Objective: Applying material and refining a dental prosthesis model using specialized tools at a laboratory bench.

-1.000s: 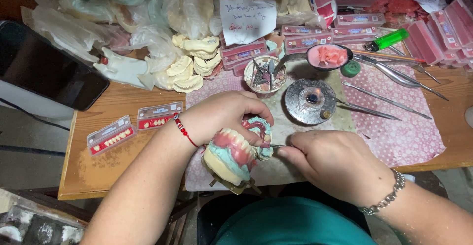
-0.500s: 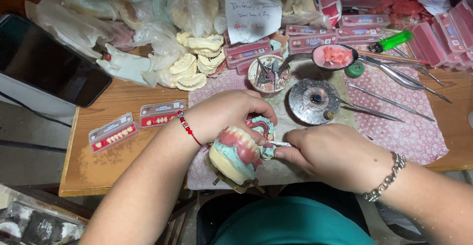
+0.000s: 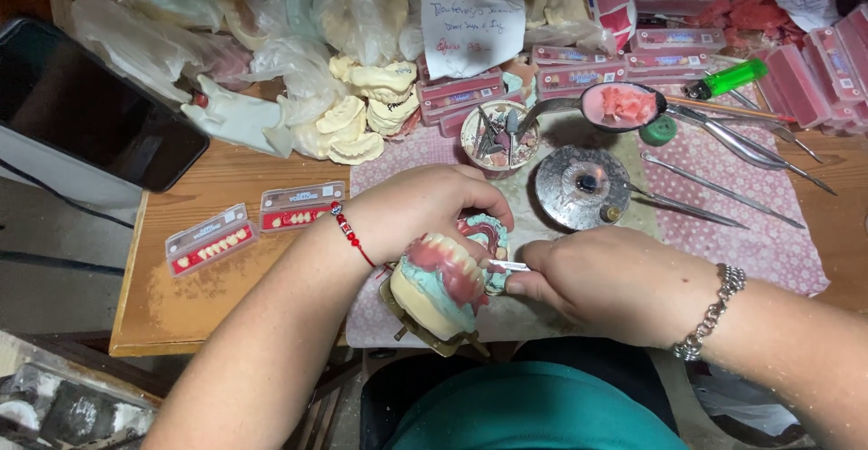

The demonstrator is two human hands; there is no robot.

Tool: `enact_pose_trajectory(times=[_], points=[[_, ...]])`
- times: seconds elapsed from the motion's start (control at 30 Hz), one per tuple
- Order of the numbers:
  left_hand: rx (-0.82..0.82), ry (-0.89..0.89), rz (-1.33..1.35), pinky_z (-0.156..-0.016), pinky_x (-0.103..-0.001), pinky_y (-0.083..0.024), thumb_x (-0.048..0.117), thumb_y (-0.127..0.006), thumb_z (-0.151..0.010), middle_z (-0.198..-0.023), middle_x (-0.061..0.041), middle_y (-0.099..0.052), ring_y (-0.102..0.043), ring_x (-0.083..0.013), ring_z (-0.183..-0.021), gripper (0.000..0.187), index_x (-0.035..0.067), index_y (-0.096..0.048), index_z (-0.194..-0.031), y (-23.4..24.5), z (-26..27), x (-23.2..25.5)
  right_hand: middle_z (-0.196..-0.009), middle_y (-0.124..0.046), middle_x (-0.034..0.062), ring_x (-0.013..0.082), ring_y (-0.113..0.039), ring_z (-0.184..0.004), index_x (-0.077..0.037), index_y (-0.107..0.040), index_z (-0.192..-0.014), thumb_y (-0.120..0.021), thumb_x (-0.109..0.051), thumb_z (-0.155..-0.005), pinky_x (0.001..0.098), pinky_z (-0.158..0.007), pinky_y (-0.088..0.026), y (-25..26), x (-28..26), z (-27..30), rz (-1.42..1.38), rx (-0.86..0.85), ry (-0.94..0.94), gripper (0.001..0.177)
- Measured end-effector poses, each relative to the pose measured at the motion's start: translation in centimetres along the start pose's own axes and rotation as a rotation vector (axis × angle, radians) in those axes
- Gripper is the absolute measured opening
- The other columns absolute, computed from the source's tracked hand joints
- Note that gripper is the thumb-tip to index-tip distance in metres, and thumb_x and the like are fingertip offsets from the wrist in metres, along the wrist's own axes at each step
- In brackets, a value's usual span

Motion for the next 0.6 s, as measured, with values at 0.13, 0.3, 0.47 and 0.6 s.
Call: enact_pose_trajectory(times=[0.13, 0.3, 0.47, 0.6], points=[[0.009, -0.041, -0.006, -0.073, -0.035, -0.049, 0.04, -0.083, -0.075, -0.097, -0.001, -0.07, -0.068, -0.0204, -0.086, 0.038, 0.029, -0.076, -0.11, -0.29, -0.19, -0.37, -0.096, -0.075, 0.0097, 0.0405, -0.068, -0.096, -0.024, -0.062, -0.1, -0.036, -0.065, -0.107, 0.0519, -0.078, -0.05, 0.35, -0.27, 0.07, -0.004, -0.019, -0.009, 0.05], [-0.015, 0.011, -0.019, -0.073, -0.035, -0.049, 0.041, -0.083, -0.073, -0.099, 0.0, -0.071, -0.068, -0.0204, -0.088, 0.039, 0.031, -0.076, -0.11, -0.26, -0.34, -0.36, -0.095, -0.076, 0.0092, 0.0401, -0.069, -0.094, -0.024, -0.064, -0.096, -0.035, -0.066, -0.106, 0.0509, -0.079, -0.05, 0.56, -0.33, 0.16, -0.02, -0.032, -0.009, 0.053], [-0.015, 0.008, -0.022, -0.075, -0.035, -0.049, 0.043, -0.084, -0.073, -0.1, -0.001, -0.07, -0.068, -0.0213, -0.09, 0.041, 0.031, -0.075, -0.111, -0.37, -0.38, -0.5, -0.095, -0.075, 0.0078, 0.0373, -0.069, -0.094, -0.023, -0.065, -0.094, -0.034, -0.066, -0.106, 0.0488, -0.081, -0.05, 0.36, -0.12, -0.07, -0.039, -0.048, -0.002, 0.054], [-0.02, 0.018, -0.01, -0.076, -0.034, -0.049, 0.04, -0.084, -0.072, -0.1, 0.0, -0.069, -0.067, -0.0202, -0.091, 0.041, 0.031, -0.075, -0.11, -0.45, -0.45, -0.64, -0.092, -0.075, 0.0078, 0.0339, -0.069, -0.091, -0.021, -0.064, -0.091, -0.035, -0.064, -0.107, 0.0443, -0.081, -0.05, 0.74, -0.26, 0.04, -0.106, -0.092, -0.001, 0.054]])
Point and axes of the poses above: each hand's wrist, its own z-axis away from the middle knuckle, its own y-axis out of the back of the hand, x = y × z, the point moved 3 cm from there along -z, towards the middle knuckle
